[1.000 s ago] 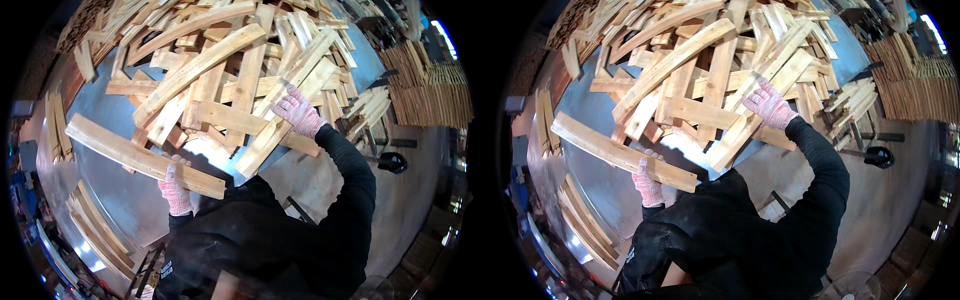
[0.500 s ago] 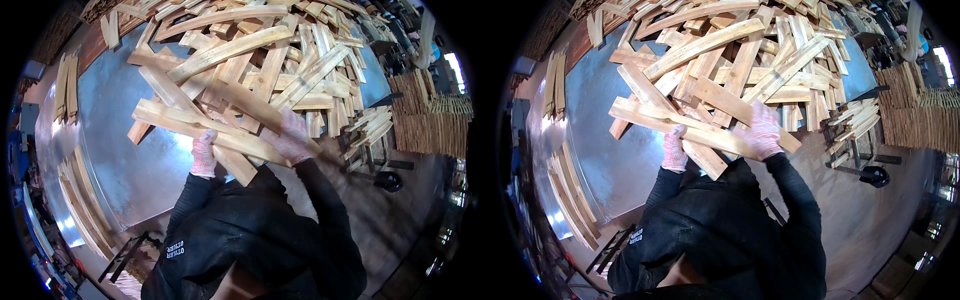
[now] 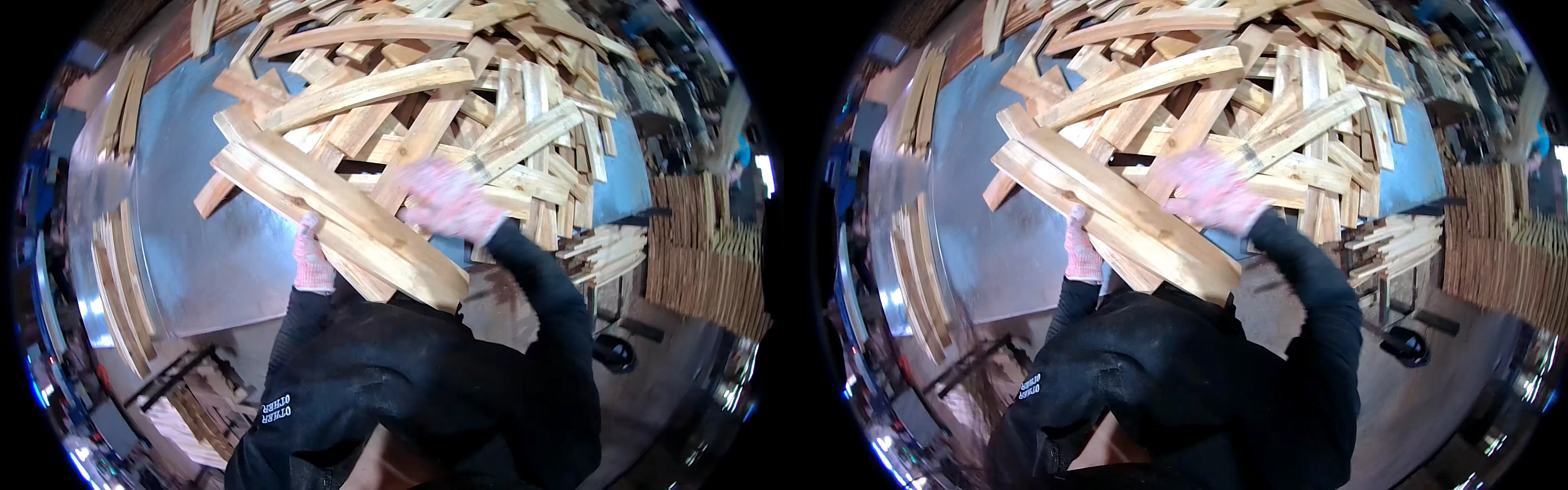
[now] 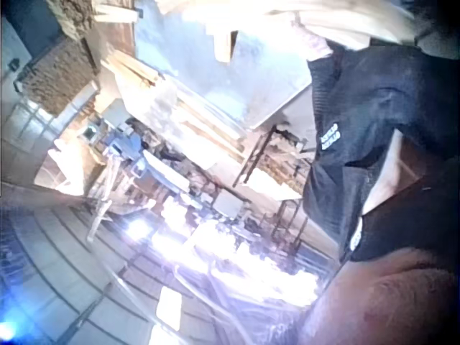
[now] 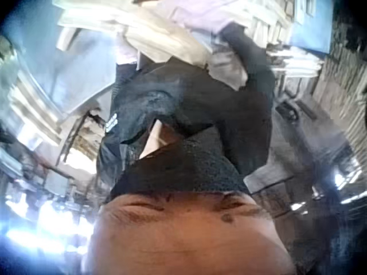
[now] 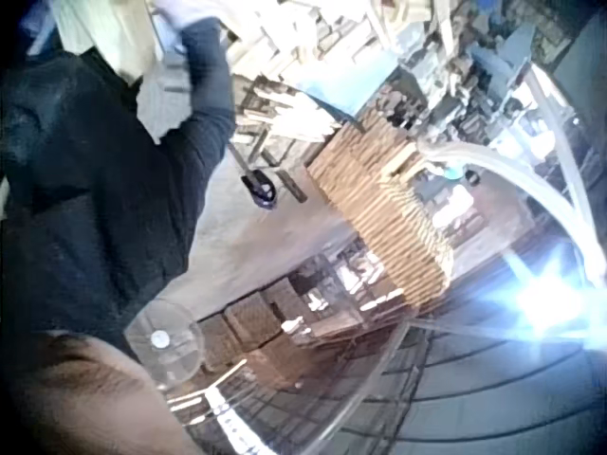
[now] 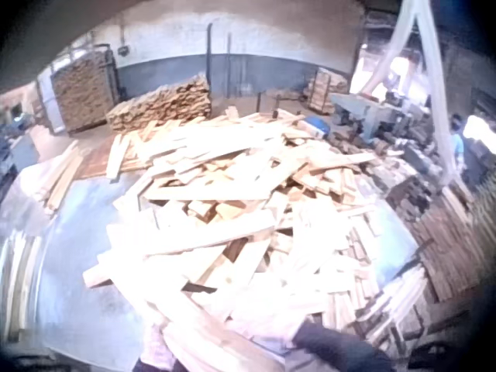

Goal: The person repeatedly picks up wooden planks from a large pile on a metal table and stacks them into a neat pile. The person wears pink gloves and uses both hands to gather and align the planks throughout the clip.

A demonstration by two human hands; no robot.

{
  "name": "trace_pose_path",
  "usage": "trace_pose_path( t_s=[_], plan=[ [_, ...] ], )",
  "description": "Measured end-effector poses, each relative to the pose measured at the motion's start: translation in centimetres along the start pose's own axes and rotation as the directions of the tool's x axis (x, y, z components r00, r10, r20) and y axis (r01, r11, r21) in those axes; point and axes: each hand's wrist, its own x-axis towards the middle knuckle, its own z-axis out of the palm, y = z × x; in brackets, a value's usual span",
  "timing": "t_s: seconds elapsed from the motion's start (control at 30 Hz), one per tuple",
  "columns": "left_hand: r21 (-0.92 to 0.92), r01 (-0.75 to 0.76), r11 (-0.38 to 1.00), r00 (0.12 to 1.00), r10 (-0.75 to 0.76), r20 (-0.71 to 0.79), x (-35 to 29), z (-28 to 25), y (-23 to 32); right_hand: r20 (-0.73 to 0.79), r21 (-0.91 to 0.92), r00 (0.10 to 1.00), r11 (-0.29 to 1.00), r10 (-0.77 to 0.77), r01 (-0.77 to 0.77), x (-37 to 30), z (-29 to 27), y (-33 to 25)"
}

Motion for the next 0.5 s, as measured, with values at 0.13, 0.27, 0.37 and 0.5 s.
trace_pose_path(
  t_s=[0.13, 0.27, 0.37, 0.5],
  plan=[
    [-0.084, -0.009, 0.996, 0.999, 0.005, -0.043, 1.0, 2.5, 0.4, 0.156, -0.453, 0.976, 0.889, 0.155, -0.068, -5.5, -4.2, 10.5],
    [0.151, -0.185, 0.971, 0.971, 0.205, -0.126, 1.5, 1.8, 1.8, 0.295, -0.427, 0.939, 0.904, 0.176, -0.035, -2.8, -9.2, 8.8],
    [0.092, -0.241, 0.966, 0.962, 0.251, -0.109, 1.0, -0.9, 2.9, 0.175, -0.31, 0.981, 0.95, 0.089, -0.031, 1.7, -11.4, 7.3],
    [0.193, -0.251, 0.948, 0.923, 0.295, -0.247, 1.0, -3.5, 3.0, 0.312, -0.418, 0.888, 0.791, -0.338, 0.447, 8.5, -3.6, 7.3]
  ],
)
